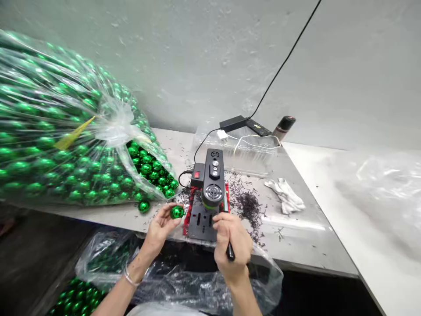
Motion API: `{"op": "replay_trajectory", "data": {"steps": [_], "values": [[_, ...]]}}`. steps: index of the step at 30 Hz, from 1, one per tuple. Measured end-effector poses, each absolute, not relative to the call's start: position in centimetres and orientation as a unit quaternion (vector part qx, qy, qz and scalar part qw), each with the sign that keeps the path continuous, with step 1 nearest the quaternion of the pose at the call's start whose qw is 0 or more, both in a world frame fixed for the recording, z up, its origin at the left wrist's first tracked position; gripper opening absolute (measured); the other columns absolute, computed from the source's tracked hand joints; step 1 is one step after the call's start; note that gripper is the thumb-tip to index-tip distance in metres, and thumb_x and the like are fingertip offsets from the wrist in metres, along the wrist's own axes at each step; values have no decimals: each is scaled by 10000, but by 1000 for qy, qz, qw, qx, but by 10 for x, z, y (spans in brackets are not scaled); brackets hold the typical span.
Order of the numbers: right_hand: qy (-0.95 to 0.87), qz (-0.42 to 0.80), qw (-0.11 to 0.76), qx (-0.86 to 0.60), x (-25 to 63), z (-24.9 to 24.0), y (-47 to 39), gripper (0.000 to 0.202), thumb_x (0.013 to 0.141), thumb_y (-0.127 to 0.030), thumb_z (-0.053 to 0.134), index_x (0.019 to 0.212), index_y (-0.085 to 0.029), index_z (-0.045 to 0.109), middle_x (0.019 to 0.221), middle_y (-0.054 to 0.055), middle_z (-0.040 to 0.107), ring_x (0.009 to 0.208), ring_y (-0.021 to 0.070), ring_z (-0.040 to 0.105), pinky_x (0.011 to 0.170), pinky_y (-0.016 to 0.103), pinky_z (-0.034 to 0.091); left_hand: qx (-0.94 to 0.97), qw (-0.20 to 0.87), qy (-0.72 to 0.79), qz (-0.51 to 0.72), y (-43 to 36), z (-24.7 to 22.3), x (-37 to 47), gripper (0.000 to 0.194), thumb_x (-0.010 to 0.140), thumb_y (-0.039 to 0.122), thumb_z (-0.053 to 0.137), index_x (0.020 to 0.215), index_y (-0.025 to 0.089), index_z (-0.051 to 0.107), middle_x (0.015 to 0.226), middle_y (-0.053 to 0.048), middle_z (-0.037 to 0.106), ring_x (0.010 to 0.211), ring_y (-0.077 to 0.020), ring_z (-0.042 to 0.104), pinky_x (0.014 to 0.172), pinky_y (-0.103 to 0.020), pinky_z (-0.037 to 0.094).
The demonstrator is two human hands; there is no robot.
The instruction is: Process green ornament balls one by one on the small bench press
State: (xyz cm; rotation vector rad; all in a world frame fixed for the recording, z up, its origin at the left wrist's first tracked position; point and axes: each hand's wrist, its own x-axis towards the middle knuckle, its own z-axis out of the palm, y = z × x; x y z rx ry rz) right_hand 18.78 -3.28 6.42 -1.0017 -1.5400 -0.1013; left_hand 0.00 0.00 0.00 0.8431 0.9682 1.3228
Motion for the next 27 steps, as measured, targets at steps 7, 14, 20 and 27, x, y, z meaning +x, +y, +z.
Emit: {"op": "replay_trajectory", "data": {"steps": [7,14,20,27], "values": [[-657,-44,613,-437,189,62,-33,168,897,-54,522,859,-189,614,760,13,649,796,165,682,683,286,553,260,707,351,556,-13,-8,3,439,712,360,852,1084,186,696,1025,-69,739,824,-167,677,731,-269,545],[-545,70,656,-517,189,24,-48,469,845,-222,714,1288,-211,561,1146,112,660,691,120,648,611,275,598,189,796,256,515,-28,-11,1,439,734,312,839,1130,190,694,1145,-91,727,995,-223,700,880,-311,531],[-579,214,555,-558,165,3,-77,275,914,-299,627,1170,-197,623,972,79,725,668,111,664,553,202,595,216,809,236,493,-34,-13,10,440,753,257,815,1171,199,690,1226,-95,706,1133,-251,663,1030,-358,467],[-591,208,546,-557,144,-6,-82,373,898,-243,645,1267,-219,596,1193,129,645,1069,197,673,647,219,637,213,813,252,479,-40,-15,20,437,762,231,798,1188,217,702,1253,-92,702,1258,-244,589,1039,-314,456]]}}
